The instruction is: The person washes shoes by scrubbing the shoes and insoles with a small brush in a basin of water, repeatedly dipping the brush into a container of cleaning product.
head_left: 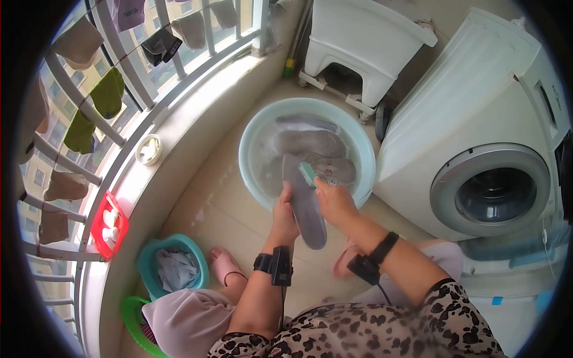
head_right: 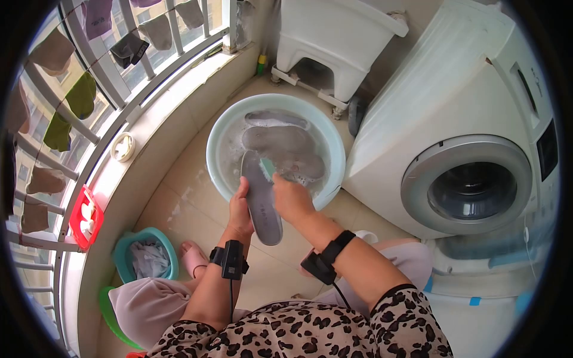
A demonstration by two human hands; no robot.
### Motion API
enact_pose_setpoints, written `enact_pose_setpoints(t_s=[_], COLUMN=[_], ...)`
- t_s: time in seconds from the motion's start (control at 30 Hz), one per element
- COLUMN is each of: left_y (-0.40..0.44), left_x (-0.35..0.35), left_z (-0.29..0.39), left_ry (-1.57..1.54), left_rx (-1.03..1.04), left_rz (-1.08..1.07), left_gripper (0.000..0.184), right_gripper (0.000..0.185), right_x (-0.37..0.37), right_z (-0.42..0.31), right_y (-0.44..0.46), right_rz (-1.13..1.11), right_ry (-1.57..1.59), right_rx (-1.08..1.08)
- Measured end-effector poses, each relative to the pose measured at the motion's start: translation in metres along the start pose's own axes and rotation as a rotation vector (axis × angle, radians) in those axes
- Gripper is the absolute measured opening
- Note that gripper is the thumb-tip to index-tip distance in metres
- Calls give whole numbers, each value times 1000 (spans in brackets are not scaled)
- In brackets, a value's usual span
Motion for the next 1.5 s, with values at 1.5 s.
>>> enact_pose_setpoints(t_s=[1.5], left_y=[-1], left_x=[-9], left_z=[-9], left_ry=[-4], left_rx=[-102], left_rz=[-28], left_gripper=[59], right_gripper=[35], right_x=[29], right_z=[-42], right_y=[-48], right_rz=[-206], right_ry=[-90], right_rx=[-100])
Point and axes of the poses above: each hand's wrist, its own y-axis towards the middle knuckle, its own x-axis out of the palm, z = x × y, the point moved 10 cm from there along y, towards the middle knuckle, and after that the axes turned 5 degrees about -x, right-handed, at the moved point
